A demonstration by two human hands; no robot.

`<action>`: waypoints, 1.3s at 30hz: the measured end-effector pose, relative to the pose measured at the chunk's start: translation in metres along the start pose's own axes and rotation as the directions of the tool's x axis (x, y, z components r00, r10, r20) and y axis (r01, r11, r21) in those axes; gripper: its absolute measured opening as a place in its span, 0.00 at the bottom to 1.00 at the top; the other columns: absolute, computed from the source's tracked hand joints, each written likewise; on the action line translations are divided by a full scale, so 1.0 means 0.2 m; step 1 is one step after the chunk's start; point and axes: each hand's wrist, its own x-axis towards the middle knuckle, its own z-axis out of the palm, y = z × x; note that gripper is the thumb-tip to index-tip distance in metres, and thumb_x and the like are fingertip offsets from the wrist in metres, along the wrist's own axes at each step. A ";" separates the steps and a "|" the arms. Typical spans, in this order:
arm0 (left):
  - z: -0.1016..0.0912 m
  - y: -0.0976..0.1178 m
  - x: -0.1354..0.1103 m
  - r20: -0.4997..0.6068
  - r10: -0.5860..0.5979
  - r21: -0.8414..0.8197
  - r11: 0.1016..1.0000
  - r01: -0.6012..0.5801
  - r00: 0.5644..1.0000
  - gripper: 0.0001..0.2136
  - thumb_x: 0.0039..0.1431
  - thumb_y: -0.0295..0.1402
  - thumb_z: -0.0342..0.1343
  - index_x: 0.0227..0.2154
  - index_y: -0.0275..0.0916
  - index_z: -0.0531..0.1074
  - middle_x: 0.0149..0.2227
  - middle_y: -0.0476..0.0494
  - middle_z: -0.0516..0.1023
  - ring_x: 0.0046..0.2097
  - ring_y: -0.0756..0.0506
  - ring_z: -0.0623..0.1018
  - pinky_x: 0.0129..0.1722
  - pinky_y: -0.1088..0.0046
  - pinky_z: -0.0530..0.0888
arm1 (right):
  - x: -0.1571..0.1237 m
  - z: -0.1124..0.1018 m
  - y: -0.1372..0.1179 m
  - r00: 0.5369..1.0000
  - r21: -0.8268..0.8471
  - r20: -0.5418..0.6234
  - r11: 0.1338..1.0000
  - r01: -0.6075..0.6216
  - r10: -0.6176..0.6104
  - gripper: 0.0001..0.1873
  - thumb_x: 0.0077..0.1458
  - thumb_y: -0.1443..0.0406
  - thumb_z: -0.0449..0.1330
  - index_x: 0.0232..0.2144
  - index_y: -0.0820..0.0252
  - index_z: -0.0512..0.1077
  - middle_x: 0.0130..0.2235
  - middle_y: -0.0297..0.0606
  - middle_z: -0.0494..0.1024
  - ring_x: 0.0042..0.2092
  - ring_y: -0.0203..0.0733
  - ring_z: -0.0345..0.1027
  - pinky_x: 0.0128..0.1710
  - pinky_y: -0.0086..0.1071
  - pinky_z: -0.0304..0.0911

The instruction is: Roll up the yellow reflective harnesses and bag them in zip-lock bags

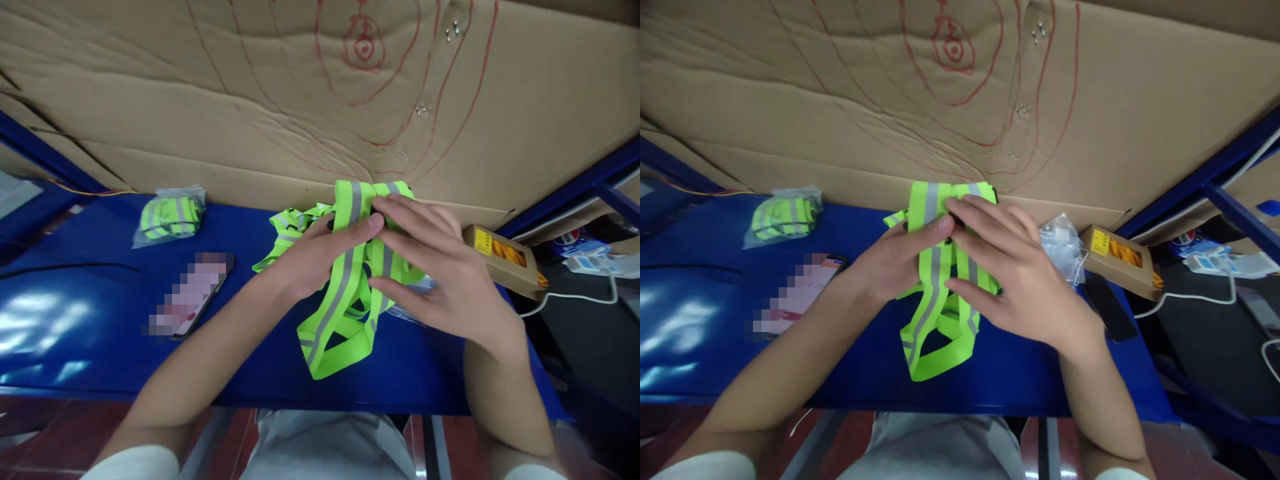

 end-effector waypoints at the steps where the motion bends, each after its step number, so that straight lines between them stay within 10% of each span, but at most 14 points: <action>1: 0.00 0.00 0.01 0.020 -0.021 -0.028 0.999 0.021 1.000 0.22 0.55 0.47 0.71 0.48 0.41 0.81 0.47 0.41 0.86 0.54 0.35 0.83 0.52 0.61 0.81 | 0.00 -0.01 0.01 0.999 0.077 -0.013 0.996 -0.036 0.037 0.21 0.61 0.57 0.67 0.56 0.45 0.77 0.66 0.35 0.72 0.69 0.61 0.63 0.71 0.60 0.56; 5: -0.02 0.01 0.01 0.092 -0.044 0.009 0.999 0.044 0.995 0.21 0.53 0.44 0.73 0.47 0.39 0.80 0.46 0.41 0.86 0.51 0.36 0.84 0.49 0.62 0.82 | 0.00 -0.03 0.09 0.949 0.314 -0.199 0.933 -0.177 0.246 0.27 0.62 0.57 0.67 0.62 0.44 0.72 0.66 0.35 0.71 0.67 0.55 0.65 0.69 0.52 0.61; 10: -0.01 0.00 -0.03 0.120 0.033 0.152 0.987 -0.051 0.992 0.17 0.55 0.46 0.70 0.42 0.40 0.82 0.43 0.44 0.86 0.47 0.40 0.85 0.45 0.66 0.82 | 0.00 0.02 0.10 0.939 0.434 0.024 0.843 -0.318 0.342 0.19 0.66 0.51 0.62 0.55 0.49 0.75 0.51 0.37 0.82 0.52 0.51 0.77 0.54 0.46 0.75; 19: 0.02 0.00 -0.04 0.077 -0.026 -0.038 0.999 0.029 0.997 0.23 0.49 0.45 0.75 0.45 0.38 0.82 0.49 0.40 0.85 0.55 0.34 0.83 0.55 0.58 0.80 | 0.03 0.14 0.08 0.940 0.378 -0.211 0.909 -0.176 0.269 0.22 0.64 0.51 0.64 0.56 0.50 0.74 0.59 0.39 0.77 0.62 0.54 0.70 0.65 0.49 0.65; 25: 0.04 0.09 -0.06 -0.094 0.129 -0.172 0.975 -0.143 0.987 0.12 0.61 0.38 0.69 0.44 0.39 0.82 0.46 0.45 0.86 0.51 0.39 0.84 0.52 0.63 0.83 | 0.02 0.16 0.10 0.966 0.500 0.044 0.832 -0.242 0.255 0.38 0.62 0.45 0.63 0.69 0.44 0.60 0.68 0.38 0.67 0.69 0.52 0.62 0.64 0.45 0.66; 29: 0.00 0.23 -0.05 -0.141 0.311 -0.212 0.918 -0.335 0.940 0.16 0.76 0.37 0.48 0.45 0.38 0.81 0.46 0.46 0.85 0.48 0.43 0.84 0.48 0.66 0.83 | 0.03 0.22 0.14 0.923 0.598 0.314 0.709 -0.374 0.222 0.23 0.57 0.51 0.69 0.51 0.54 0.76 0.47 0.37 0.82 0.50 0.49 0.77 0.48 0.39 0.75; 33: -0.04 0.34 -0.05 -0.190 0.410 -0.186 0.877 -0.443 0.892 0.24 0.78 0.36 0.37 0.42 0.35 0.80 0.43 0.46 0.84 0.44 0.47 0.83 0.48 0.72 0.79 | 0.04 0.28 0.17 0.888 0.712 0.305 0.537 -0.452 0.343 0.15 0.59 0.53 0.67 0.41 0.58 0.79 0.35 0.34 0.82 0.35 0.40 0.75 0.36 0.34 0.72; 39: -0.09 0.41 -0.06 -0.337 0.515 -0.139 0.800 -0.583 0.788 0.23 0.78 0.36 0.36 0.42 0.32 0.77 0.43 0.45 0.82 0.50 0.47 0.80 0.58 0.72 0.76 | 0.04 0.30 0.17 0.888 0.683 0.345 0.567 -0.460 0.306 0.21 0.68 0.50 0.57 0.30 0.58 0.75 0.34 0.37 0.80 0.38 0.40 0.75 0.37 0.31 0.67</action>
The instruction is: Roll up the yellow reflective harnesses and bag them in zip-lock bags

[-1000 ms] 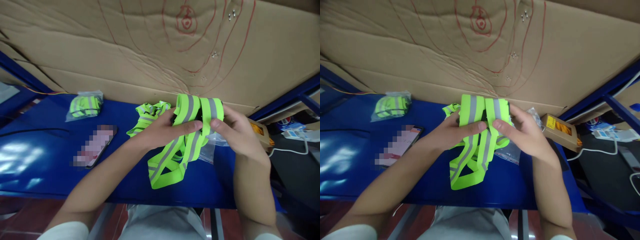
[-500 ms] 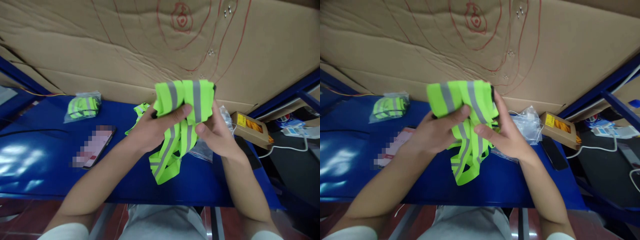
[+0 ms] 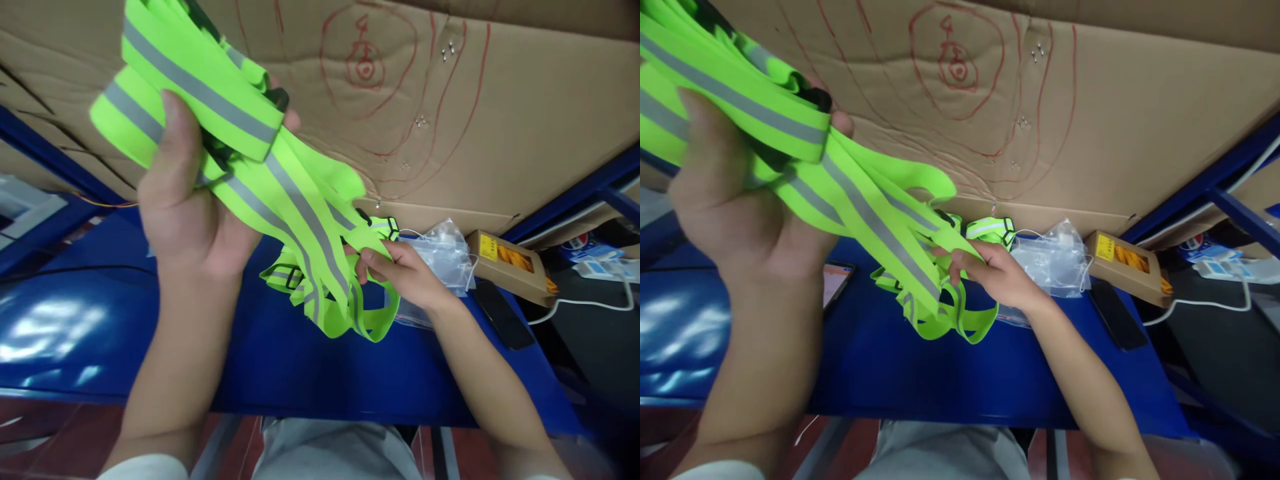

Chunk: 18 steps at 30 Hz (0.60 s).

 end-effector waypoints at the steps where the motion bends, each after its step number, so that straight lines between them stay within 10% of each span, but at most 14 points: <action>1: -0.01 0.00 0.01 -0.018 0.014 0.003 1.000 -0.013 1.000 0.22 0.78 0.36 0.38 0.42 0.33 0.77 0.43 0.45 0.82 0.53 0.46 0.79 0.60 0.71 0.75 | 0.00 0.00 0.00 1.000 -0.024 0.019 1.000 0.010 -0.010 0.23 0.69 0.50 0.56 0.28 0.58 0.74 0.33 0.37 0.80 0.40 0.41 0.75 0.39 0.32 0.67; 18: -0.08 -0.08 0.05 -0.089 0.010 -0.036 0.999 -0.013 0.996 0.16 0.76 0.31 0.44 0.55 0.32 0.74 0.40 0.47 0.85 0.53 0.46 0.79 0.62 0.67 0.73 | -0.01 -0.11 0.03 0.950 -0.384 0.294 0.923 0.020 0.101 0.23 0.70 0.52 0.54 0.25 0.58 0.69 0.26 0.33 0.72 0.29 0.37 0.62 0.33 0.31 0.59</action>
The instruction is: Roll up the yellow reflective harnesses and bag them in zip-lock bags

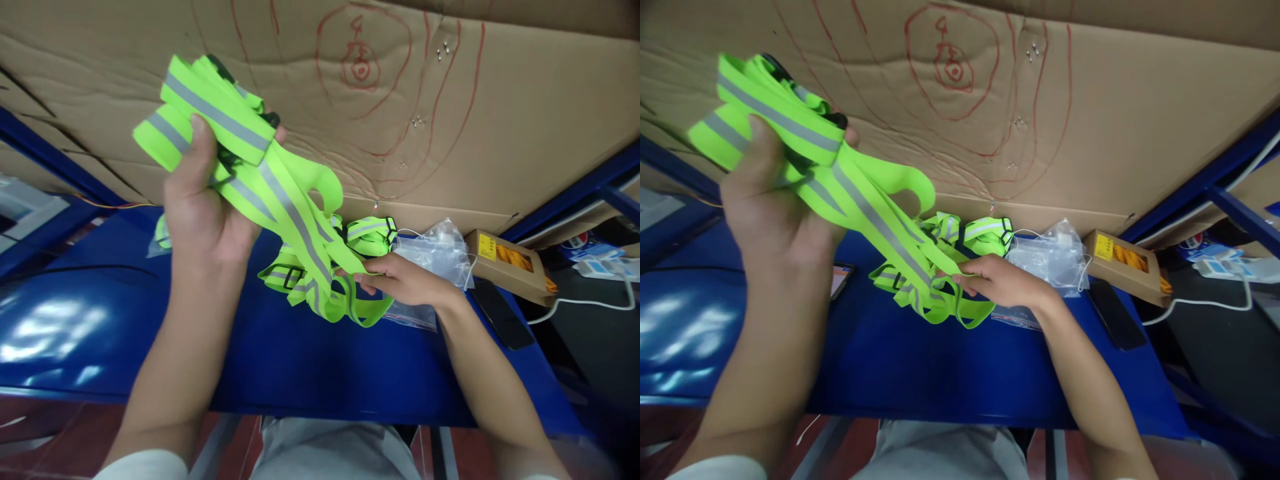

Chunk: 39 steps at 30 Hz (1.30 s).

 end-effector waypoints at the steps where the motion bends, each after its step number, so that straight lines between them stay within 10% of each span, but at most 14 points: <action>1: -0.01 0.00 0.00 0.028 0.020 -0.002 1.000 -0.020 0.999 0.16 0.77 0.31 0.42 0.53 0.31 0.75 0.40 0.47 0.84 0.51 0.47 0.80 0.61 0.68 0.73 | 0.00 0.00 0.01 1.000 -0.009 0.017 1.000 -0.010 0.011 0.23 0.70 0.53 0.54 0.25 0.59 0.69 0.26 0.33 0.72 0.29 0.36 0.62 0.32 0.31 0.59; 11: -0.17 0.09 0.15 -0.043 0.130 0.070 0.990 -0.127 0.991 0.17 0.77 0.28 0.40 0.41 0.32 0.75 0.40 0.48 0.83 0.47 0.49 0.82 0.62 0.70 0.74 | -0.05 -0.05 0.01 0.983 -0.015 0.169 0.997 -0.074 0.076 0.26 0.69 0.50 0.55 0.28 0.62 0.75 0.28 0.35 0.79 0.28 0.34 0.63 0.30 0.29 0.57; 19: -0.25 0.10 0.21 -0.058 0.127 0.162 0.980 -0.116 0.990 0.20 0.78 0.30 0.39 0.37 0.39 0.77 0.39 0.55 0.83 0.48 0.52 0.80 0.62 0.74 0.74 | -0.05 -0.06 0.00 0.980 0.005 0.184 0.997 -0.080 0.077 0.21 0.70 0.53 0.56 0.45 0.60 0.82 0.48 0.40 0.85 0.41 0.42 0.79 0.42 0.31 0.71; 24: -0.09 0.02 0.06 0.143 0.044 0.224 0.972 -0.076 0.989 0.18 0.76 0.32 0.43 0.42 0.41 0.81 0.45 0.52 0.84 0.51 0.46 0.79 0.58 0.68 0.77 | -0.12 -0.14 0.00 0.997 -0.036 -0.044 0.997 0.065 -0.067 0.28 0.63 0.52 0.65 0.62 0.54 0.74 0.62 0.43 0.77 0.61 0.48 0.73 0.62 0.41 0.68; 28: -0.02 -0.04 -0.09 0.139 -0.160 0.270 0.956 0.118 0.977 0.09 0.71 0.34 0.56 0.44 0.43 0.82 0.47 0.49 0.84 0.49 0.41 0.82 0.52 0.60 0.81 | -0.16 -0.15 -0.07 0.892 0.011 -0.421 0.982 0.186 -0.164 0.31 0.67 0.50 0.60 0.69 0.46 0.63 0.67 0.41 0.71 0.65 0.47 0.69 0.65 0.45 0.66; 32: 0.01 -0.15 -0.21 0.239 -0.433 0.493 0.825 0.276 0.869 0.14 0.55 0.39 0.71 0.44 0.44 0.82 0.46 0.48 0.85 0.49 0.39 0.83 0.51 0.61 0.80 | -0.17 -0.10 -0.18 0.752 -0.005 -0.595 0.938 0.347 -0.282 0.42 0.59 0.43 0.65 0.70 0.41 0.59 0.70 0.38 0.65 0.68 0.50 0.65 0.66 0.46 0.65; 36: 0.03 -0.22 -0.29 0.463 -0.602 0.667 0.720 0.192 0.651 0.14 0.57 0.38 0.69 0.45 0.40 0.81 0.43 0.47 0.85 0.49 0.41 0.83 0.52 0.66 0.79 | -0.20 -0.07 -0.28 0.817 -0.092 -0.539 0.979 0.184 -0.204 0.25 0.60 0.55 0.69 0.59 0.46 0.74 0.59 0.36 0.79 0.60 0.49 0.75 0.61 0.43 0.71; 39: 0.02 -0.25 -0.30 0.492 -0.583 0.668 0.729 0.149 0.647 0.15 0.58 0.39 0.68 0.46 0.39 0.80 0.44 0.46 0.85 0.47 0.42 0.82 0.50 0.68 0.78 | -0.21 -0.08 -0.30 0.875 -0.167 -0.447 0.978 0.124 -0.187 0.25 0.58 0.58 0.71 0.57 0.47 0.76 0.56 0.34 0.81 0.57 0.51 0.77 0.59 0.44 0.73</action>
